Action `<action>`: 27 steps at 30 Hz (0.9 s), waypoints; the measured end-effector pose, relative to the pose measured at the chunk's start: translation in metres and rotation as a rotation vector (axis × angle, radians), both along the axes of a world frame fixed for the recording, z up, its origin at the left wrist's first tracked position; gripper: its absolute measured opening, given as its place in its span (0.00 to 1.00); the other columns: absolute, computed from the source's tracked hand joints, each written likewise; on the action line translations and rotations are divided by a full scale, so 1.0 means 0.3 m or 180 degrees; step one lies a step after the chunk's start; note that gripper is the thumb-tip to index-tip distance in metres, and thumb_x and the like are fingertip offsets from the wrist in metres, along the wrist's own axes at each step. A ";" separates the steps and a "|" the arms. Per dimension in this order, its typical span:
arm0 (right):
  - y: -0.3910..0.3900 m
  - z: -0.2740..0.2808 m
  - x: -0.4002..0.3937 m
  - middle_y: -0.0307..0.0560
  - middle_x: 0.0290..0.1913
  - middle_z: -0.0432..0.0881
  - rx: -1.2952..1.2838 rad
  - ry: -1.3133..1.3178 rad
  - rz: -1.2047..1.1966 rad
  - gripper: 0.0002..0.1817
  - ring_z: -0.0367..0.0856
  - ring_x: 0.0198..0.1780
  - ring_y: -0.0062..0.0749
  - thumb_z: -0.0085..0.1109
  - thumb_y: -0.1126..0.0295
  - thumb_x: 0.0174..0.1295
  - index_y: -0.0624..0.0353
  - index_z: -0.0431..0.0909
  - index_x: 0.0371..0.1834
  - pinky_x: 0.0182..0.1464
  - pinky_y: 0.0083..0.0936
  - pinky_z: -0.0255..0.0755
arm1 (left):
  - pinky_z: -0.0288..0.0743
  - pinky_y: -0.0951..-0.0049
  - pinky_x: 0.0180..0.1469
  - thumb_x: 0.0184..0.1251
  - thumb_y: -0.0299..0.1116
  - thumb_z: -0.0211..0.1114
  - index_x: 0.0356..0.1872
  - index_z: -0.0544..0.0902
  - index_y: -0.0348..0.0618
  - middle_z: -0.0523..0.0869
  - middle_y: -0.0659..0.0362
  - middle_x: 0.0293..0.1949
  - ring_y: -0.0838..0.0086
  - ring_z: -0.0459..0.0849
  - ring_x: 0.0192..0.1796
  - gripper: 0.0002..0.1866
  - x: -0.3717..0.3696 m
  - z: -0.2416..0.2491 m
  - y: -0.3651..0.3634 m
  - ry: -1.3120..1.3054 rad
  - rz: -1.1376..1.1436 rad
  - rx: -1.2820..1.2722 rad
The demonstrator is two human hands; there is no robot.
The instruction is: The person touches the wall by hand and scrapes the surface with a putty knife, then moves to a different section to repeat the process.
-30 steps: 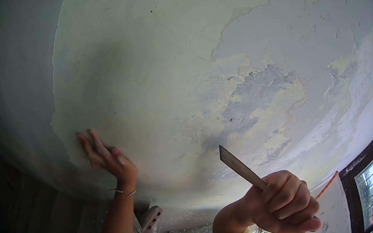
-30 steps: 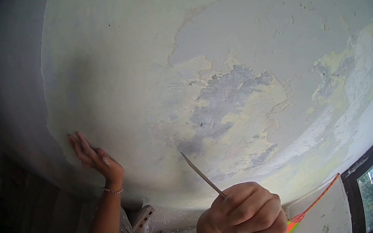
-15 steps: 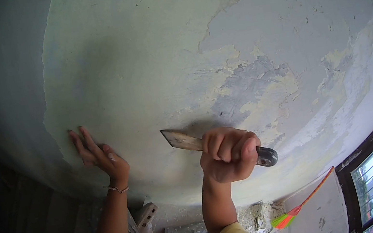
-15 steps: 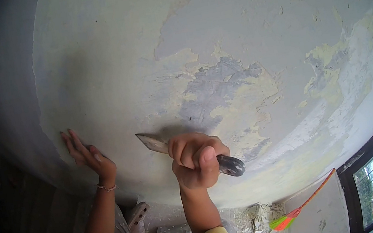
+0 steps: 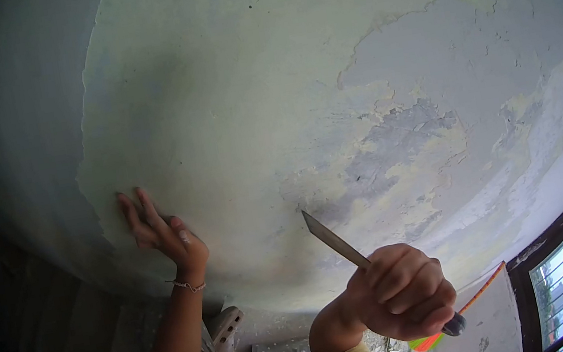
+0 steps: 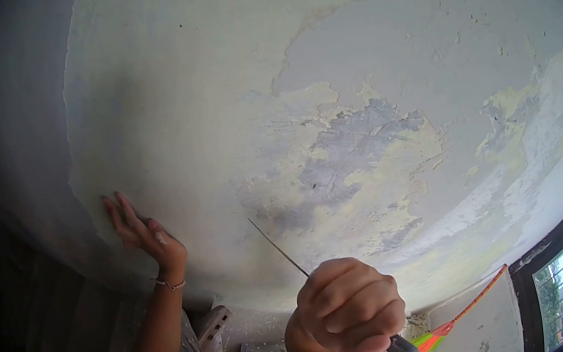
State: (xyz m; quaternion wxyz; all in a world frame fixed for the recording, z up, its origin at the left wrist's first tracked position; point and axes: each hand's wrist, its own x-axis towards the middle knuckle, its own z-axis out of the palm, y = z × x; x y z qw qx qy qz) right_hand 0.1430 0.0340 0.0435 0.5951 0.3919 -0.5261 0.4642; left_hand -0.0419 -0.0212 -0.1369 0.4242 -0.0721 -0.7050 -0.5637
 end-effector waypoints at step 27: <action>-0.152 -0.123 -0.089 0.36 0.13 0.63 0.2170 -0.0355 -0.1624 0.16 0.62 0.11 0.26 0.57 0.70 0.61 0.60 0.67 0.17 0.14 0.20 0.51 | 0.41 0.52 0.70 0.72 0.61 0.25 0.71 0.59 0.38 0.54 0.42 0.71 0.52 0.52 0.73 0.40 0.016 -0.016 -0.006 0.0012 -0.0143 0.0015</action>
